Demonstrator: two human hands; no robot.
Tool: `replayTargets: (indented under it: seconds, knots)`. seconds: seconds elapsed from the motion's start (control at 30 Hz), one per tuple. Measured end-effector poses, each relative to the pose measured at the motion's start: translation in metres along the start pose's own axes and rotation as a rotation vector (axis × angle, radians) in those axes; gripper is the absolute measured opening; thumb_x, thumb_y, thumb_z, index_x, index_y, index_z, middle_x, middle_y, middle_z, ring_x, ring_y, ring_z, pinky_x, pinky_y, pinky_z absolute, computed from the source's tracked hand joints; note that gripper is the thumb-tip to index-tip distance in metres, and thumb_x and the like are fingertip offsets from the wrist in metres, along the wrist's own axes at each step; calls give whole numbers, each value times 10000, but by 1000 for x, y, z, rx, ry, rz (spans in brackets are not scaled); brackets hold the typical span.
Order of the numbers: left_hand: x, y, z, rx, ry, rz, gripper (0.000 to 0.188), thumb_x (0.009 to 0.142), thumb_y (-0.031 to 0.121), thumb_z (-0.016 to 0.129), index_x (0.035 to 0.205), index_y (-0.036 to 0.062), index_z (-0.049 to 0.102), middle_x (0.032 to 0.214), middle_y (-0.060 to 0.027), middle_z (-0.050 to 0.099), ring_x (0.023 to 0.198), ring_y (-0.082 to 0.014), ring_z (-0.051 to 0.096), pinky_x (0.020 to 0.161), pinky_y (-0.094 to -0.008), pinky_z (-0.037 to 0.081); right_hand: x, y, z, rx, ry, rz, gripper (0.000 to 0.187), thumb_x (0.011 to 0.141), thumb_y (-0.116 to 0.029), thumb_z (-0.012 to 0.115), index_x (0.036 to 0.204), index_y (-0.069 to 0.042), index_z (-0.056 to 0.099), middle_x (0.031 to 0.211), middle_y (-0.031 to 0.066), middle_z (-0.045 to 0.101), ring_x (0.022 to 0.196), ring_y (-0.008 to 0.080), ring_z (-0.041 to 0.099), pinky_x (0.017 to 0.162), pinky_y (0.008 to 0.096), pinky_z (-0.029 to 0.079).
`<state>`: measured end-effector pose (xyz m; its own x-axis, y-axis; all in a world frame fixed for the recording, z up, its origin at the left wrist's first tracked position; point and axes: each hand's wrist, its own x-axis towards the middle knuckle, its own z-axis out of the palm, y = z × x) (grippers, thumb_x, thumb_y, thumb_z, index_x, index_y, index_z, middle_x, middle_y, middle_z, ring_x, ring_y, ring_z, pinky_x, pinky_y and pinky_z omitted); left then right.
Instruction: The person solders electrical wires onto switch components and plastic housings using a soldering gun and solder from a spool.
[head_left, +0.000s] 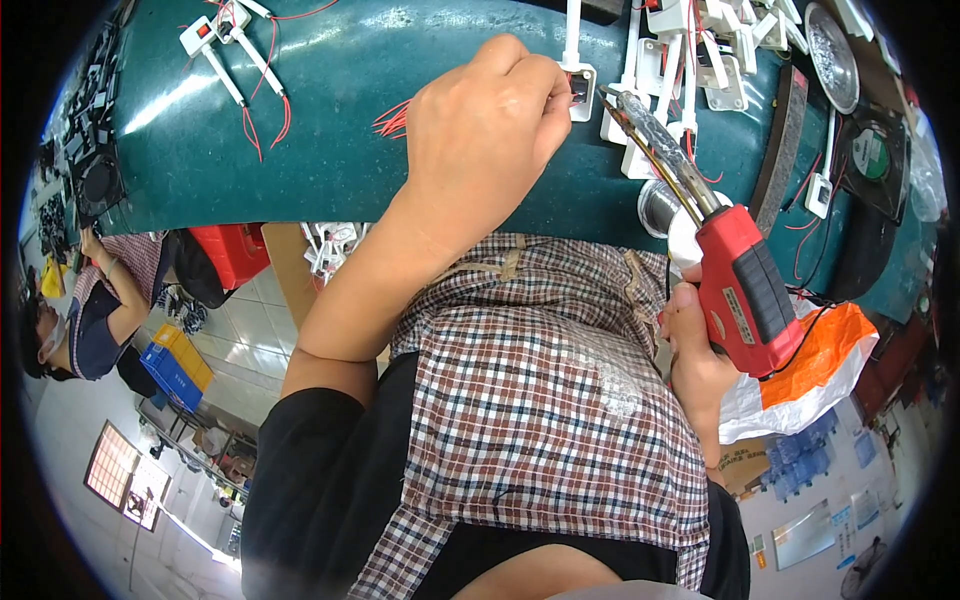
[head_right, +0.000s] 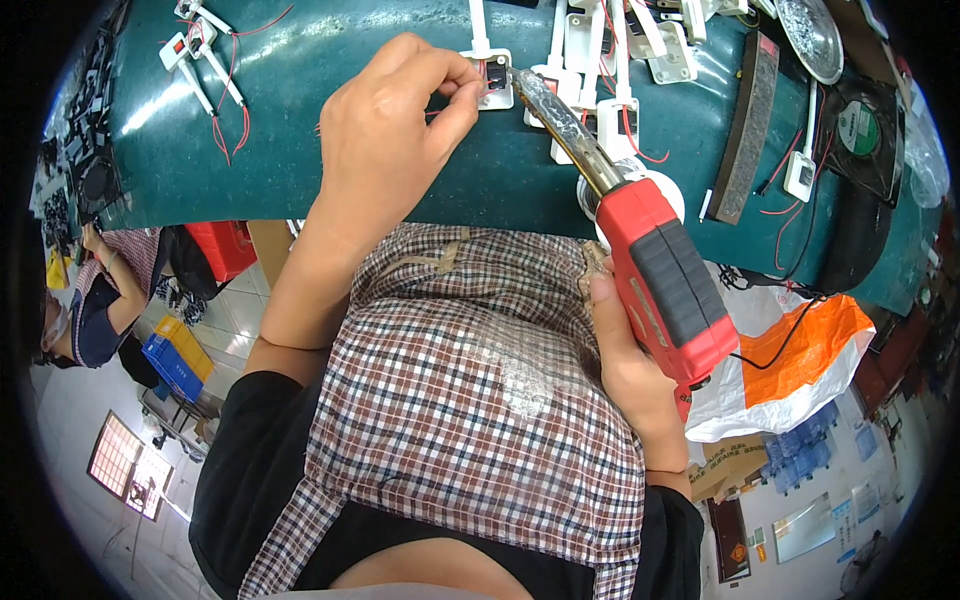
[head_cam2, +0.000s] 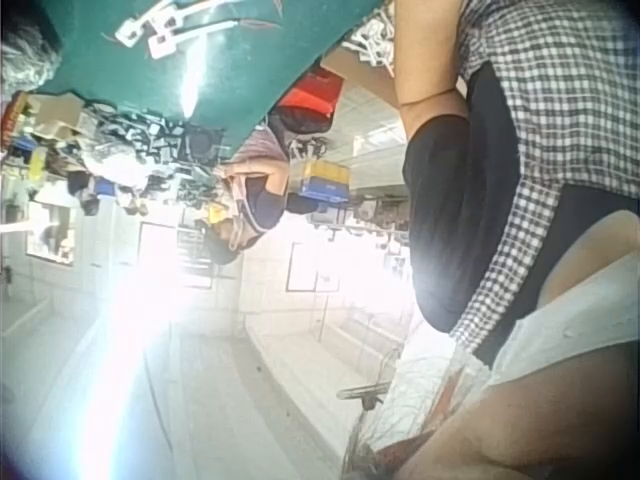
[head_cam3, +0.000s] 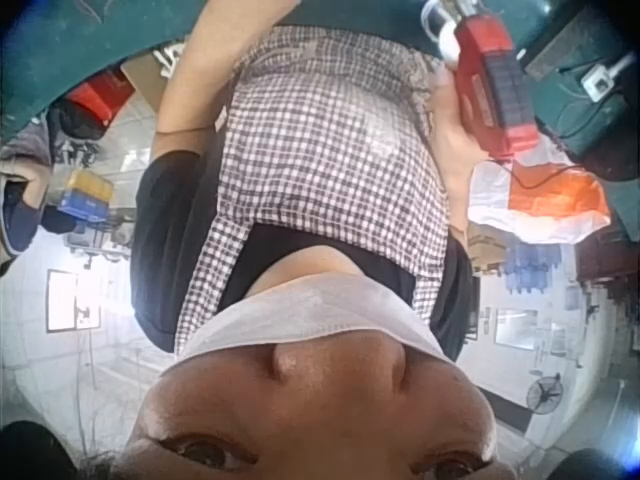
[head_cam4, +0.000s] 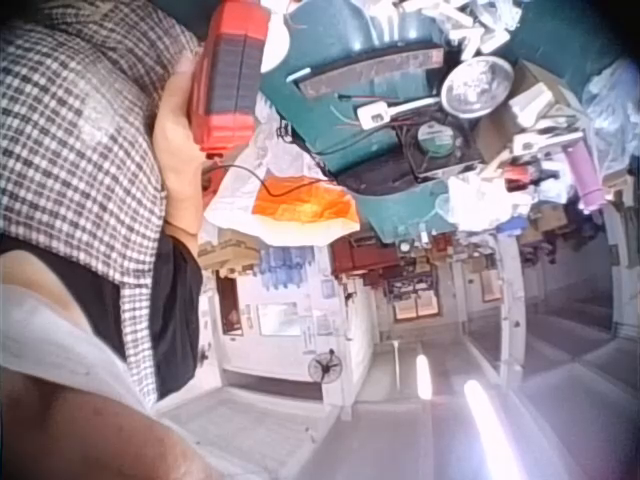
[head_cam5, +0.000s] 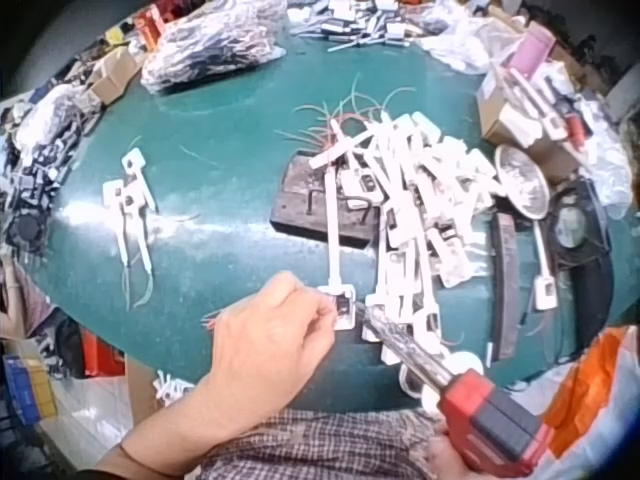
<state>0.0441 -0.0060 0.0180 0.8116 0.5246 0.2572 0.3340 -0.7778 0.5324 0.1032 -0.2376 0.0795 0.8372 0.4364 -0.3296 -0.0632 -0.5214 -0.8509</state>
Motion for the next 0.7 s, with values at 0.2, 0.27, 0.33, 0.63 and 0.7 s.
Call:
replayTargets:
  seconds: [0.2,0.27,0.33,0.63,0.7]
  knots:
    - [0,0,1,-2,-3,1,62,790,111,720,829,74,689,784,-28,642,632,-177,656,539,-296,498,-1,8,-3,17,39,-11,192,874,-12,663,1047,33,593,708,36,577,525,63,478,491,217,409]
    - [-1,0,1,-3,-2,-3,63,791,113,721,829,74,689,784,-28,642,630,-177,655,538,-297,497,-1,8,-3,19,29,-28,192,875,-11,662,1047,33,591,705,36,576,520,62,473,489,217,408]
    - [0,1,1,-2,-5,-8,62,793,116,720,826,75,688,786,-28,643,626,-176,652,535,-297,498,-2,8,-1,60,82,16,193,878,-17,660,1050,32,586,698,37,574,515,63,471,484,217,403]
    - [10,-4,-5,6,26,-136,132,848,208,710,896,86,707,754,-37,650,577,-181,616,546,-324,478,3,0,-3,191,65,-52,157,908,-10,602,1042,52,548,652,33,518,459,52,378,457,224,364]
    - [21,-6,-3,-62,-4,-201,146,836,224,721,889,89,700,746,-41,654,579,-192,623,537,-319,484,2,-2,-1,209,97,-36,155,910,-14,601,1037,51,544,657,36,514,457,51,372,454,224,358]
